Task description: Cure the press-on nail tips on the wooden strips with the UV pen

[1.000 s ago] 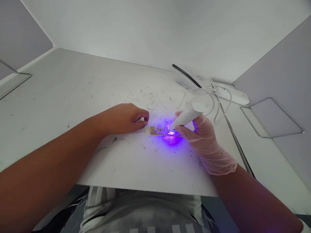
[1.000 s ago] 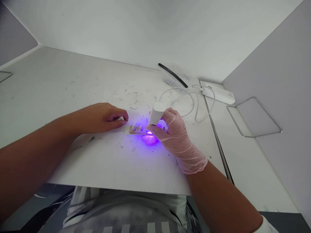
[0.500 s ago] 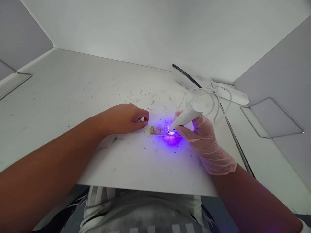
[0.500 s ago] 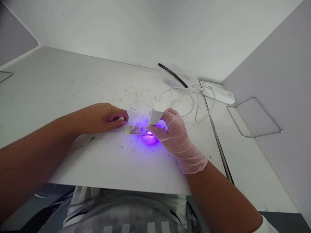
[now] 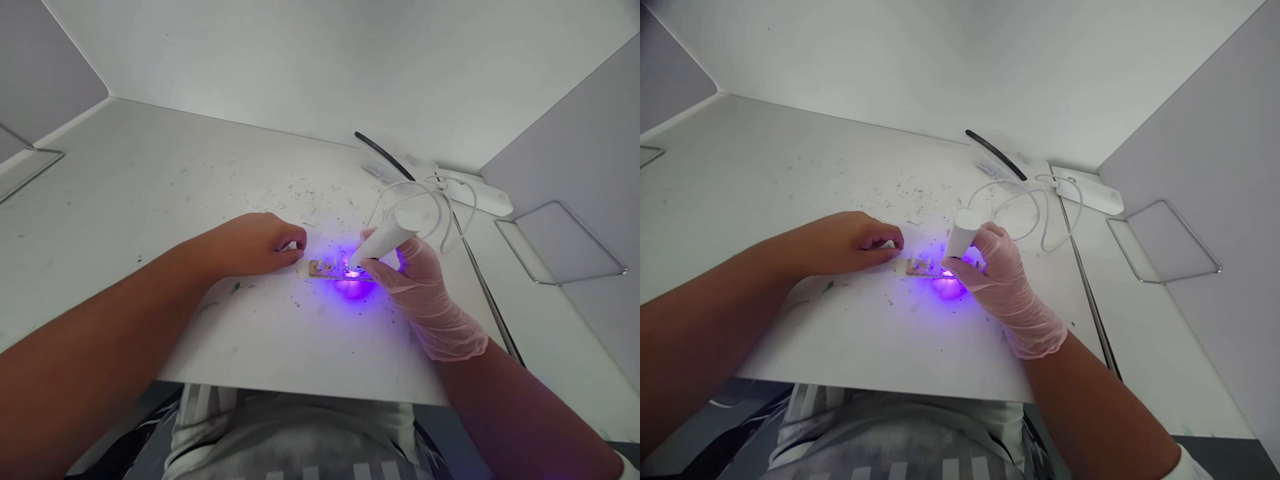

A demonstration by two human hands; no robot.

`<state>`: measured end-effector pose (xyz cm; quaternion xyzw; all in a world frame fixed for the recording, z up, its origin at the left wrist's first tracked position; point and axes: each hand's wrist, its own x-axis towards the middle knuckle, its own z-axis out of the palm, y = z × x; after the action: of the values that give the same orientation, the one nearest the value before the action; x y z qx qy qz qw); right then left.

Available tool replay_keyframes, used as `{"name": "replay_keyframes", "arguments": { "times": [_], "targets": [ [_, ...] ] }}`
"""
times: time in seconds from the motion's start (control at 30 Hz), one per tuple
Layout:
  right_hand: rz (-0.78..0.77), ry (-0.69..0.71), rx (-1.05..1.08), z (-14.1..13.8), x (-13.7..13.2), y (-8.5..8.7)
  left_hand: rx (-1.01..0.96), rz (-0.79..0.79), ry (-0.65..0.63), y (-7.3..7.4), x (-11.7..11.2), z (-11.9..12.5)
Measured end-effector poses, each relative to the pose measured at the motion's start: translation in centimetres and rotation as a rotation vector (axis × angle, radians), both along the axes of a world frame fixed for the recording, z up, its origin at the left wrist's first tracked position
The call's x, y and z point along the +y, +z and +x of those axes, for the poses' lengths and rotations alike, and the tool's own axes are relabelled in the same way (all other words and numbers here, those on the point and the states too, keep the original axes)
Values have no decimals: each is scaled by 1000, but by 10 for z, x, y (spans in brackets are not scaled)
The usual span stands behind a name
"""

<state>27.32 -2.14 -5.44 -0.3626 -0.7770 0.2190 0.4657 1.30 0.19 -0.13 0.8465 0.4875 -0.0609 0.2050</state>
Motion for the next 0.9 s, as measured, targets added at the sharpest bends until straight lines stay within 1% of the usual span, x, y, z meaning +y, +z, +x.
{"name": "replay_keyframes", "arguments": {
  "times": [0.23, 0.5, 0.7, 0.9],
  "targets": [
    [4, 28, 21, 1, 0, -2, 5, 6, -2, -1, 1, -1],
    [-3, 5, 21, 0, 0, -1, 5, 6, -2, -2, 1, 0],
    [14, 39, 32, 0, 0, -1, 13, 1, 3, -1, 1, -1],
    [24, 40, 39, 0, 0, -2, 12, 3, 10, 0, 0, -1]
  ]
}}
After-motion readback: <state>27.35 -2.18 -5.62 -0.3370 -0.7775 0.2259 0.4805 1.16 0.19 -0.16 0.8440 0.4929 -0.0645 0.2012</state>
